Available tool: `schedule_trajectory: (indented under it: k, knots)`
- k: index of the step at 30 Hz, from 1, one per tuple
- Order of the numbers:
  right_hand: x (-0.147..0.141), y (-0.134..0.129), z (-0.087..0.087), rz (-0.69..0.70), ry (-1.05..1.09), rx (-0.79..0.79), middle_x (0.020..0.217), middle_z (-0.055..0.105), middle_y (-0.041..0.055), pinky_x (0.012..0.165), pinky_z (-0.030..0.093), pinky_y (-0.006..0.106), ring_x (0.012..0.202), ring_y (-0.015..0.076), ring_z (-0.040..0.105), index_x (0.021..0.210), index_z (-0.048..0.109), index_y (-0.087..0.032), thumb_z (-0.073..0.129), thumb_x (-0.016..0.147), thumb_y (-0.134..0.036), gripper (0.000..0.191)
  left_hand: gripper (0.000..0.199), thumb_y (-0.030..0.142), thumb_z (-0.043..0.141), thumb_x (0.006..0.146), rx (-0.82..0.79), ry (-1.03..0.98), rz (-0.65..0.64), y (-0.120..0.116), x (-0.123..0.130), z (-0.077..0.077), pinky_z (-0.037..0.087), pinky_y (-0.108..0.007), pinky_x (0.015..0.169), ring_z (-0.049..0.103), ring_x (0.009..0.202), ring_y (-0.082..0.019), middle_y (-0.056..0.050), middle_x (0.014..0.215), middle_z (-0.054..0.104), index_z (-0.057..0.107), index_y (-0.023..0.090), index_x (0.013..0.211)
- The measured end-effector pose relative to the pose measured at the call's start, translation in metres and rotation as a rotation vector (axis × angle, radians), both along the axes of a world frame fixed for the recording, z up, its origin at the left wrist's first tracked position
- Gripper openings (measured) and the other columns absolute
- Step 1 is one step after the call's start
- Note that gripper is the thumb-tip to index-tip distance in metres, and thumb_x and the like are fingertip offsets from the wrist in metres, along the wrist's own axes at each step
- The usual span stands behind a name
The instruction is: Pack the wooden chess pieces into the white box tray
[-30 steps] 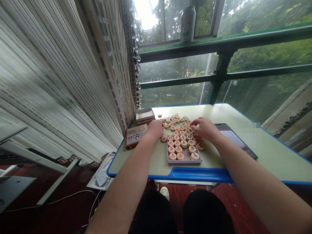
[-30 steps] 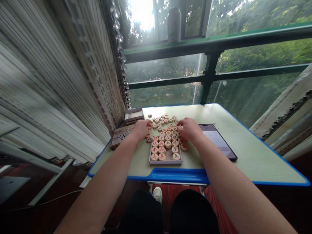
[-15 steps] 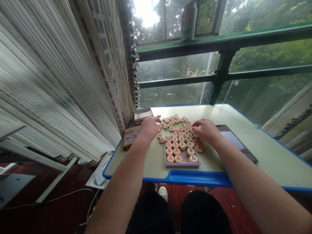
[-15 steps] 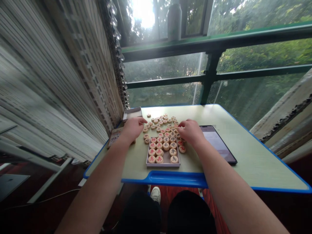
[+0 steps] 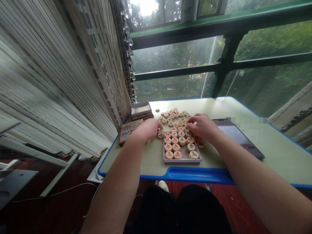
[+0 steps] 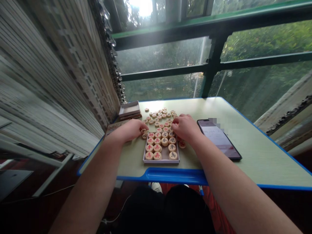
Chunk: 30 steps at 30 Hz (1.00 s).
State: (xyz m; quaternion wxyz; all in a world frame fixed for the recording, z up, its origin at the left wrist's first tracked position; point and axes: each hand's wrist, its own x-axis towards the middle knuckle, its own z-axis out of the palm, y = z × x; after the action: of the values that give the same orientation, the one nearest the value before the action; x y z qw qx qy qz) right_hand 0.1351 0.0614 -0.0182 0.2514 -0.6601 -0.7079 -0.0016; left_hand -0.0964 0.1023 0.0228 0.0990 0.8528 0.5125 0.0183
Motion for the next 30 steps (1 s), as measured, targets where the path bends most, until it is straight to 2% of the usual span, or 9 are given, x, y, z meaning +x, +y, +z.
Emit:
schedule_trajectory:
  k: [4, 7, 11, 16, 19, 22, 25, 30]
  knots:
    - [0.000, 0.000, 0.000, 0.007, 0.009, 0.006, 0.087, 0.064, 0.0094, 0.074, 0.041, 0.034, 0.085, 0.0240, 0.054, 0.080, 0.071, -0.019, 0.049, 0.079, -0.030, 0.025, 0.026, 0.016, 0.056, 0.075, 0.077, -0.020, -0.014, 0.000, 0.002, 0.002, 0.047, -0.026, 0.075, 0.062, 0.083, -0.021, -0.007, 0.094, 0.069, 0.072, 0.023, 0.095]
    - [0.001, 0.000, 0.000, 0.007, 0.037, 0.042, 0.086, 0.064, 0.0087, 0.077, 0.040, 0.034, 0.087, 0.0235, 0.053, 0.079, 0.071, -0.019, 0.050, 0.078, -0.028, 0.024, 0.025, 0.020, 0.055, 0.079, 0.200, -0.118, -0.051, 0.003, 0.004, 0.001, 0.046, -0.025, 0.078, 0.061, 0.088, -0.020, -0.008, 0.101, 0.065, 0.069, 0.022, 0.100]
    - [0.000, -0.001, 0.001, 0.040, 0.083, 0.082, 0.089, 0.064, 0.0075, 0.080, 0.040, 0.034, 0.090, 0.0234, 0.052, 0.083, 0.071, -0.020, 0.050, 0.079, -0.028, 0.023, 0.030, 0.026, 0.056, 0.081, 0.286, -0.276, -0.107, 0.008, 0.007, -0.004, 0.048, -0.024, 0.073, 0.060, 0.083, -0.016, -0.006, 0.107, 0.061, 0.064, 0.023, 0.109]
    - [-0.003, -0.002, 0.001, 0.089, 0.059, 0.043, 0.091, 0.064, 0.0090, 0.083, 0.040, 0.035, 0.093, 0.0241, 0.051, 0.083, 0.069, -0.019, 0.048, 0.080, -0.028, 0.024, 0.034, 0.025, 0.059, 0.079, 0.260, -0.301, -0.089, 0.012, 0.006, -0.011, 0.049, -0.024, 0.070, 0.060, 0.080, -0.014, -0.006, 0.108, 0.061, 0.061, 0.022, 0.113]
    - [-0.007, -0.001, -0.002, 0.093, 0.037, 0.042, 0.092, 0.065, 0.0088, 0.083, 0.039, 0.036, 0.092, 0.0241, 0.051, 0.091, 0.068, -0.018, 0.047, 0.080, -0.026, 0.025, 0.035, 0.025, 0.061, 0.078, 0.225, -0.319, -0.076, 0.013, 0.005, -0.014, 0.049, -0.024, 0.070, 0.060, 0.080, -0.014, -0.004, 0.103, 0.063, 0.060, 0.022, 0.113]
    - [-0.007, 0.002, -0.006, 0.110, 0.020, 0.053, 0.092, 0.067, 0.0078, 0.086, 0.038, 0.037, 0.091, 0.0226, 0.052, 0.097, 0.066, -0.018, 0.044, 0.081, -0.023, 0.028, 0.030, 0.024, 0.061, 0.077, 0.223, -0.315, -0.055, 0.014, 0.005, -0.018, 0.048, -0.026, 0.075, 0.060, 0.082, -0.015, -0.004, 0.103, 0.063, 0.064, 0.021, 0.107]
    - [-0.004, 0.006, -0.010, 0.089, 0.021, 0.075, 0.095, 0.067, 0.0075, 0.090, 0.036, 0.037, 0.092, 0.0215, 0.053, 0.094, 0.067, -0.019, 0.040, 0.082, -0.020, 0.029, 0.023, 0.025, 0.061, 0.077, 0.255, -0.313, -0.060, 0.016, 0.007, -0.021, 0.048, -0.027, 0.077, 0.059, 0.083, -0.016, -0.005, 0.102, 0.063, 0.067, 0.019, 0.098]
    - [-0.001, 0.007, -0.011, 0.053, 0.037, 0.045, 0.098, 0.065, 0.0084, 0.092, 0.035, 0.037, 0.095, 0.0230, 0.052, 0.092, 0.068, -0.018, 0.040, 0.082, -0.022, 0.030, 0.020, 0.028, 0.061, 0.077, 0.311, -0.389, -0.059, 0.016, 0.008, -0.024, 0.048, -0.026, 0.072, 0.059, 0.080, -0.015, -0.005, 0.100, 0.062, 0.066, 0.017, 0.094]
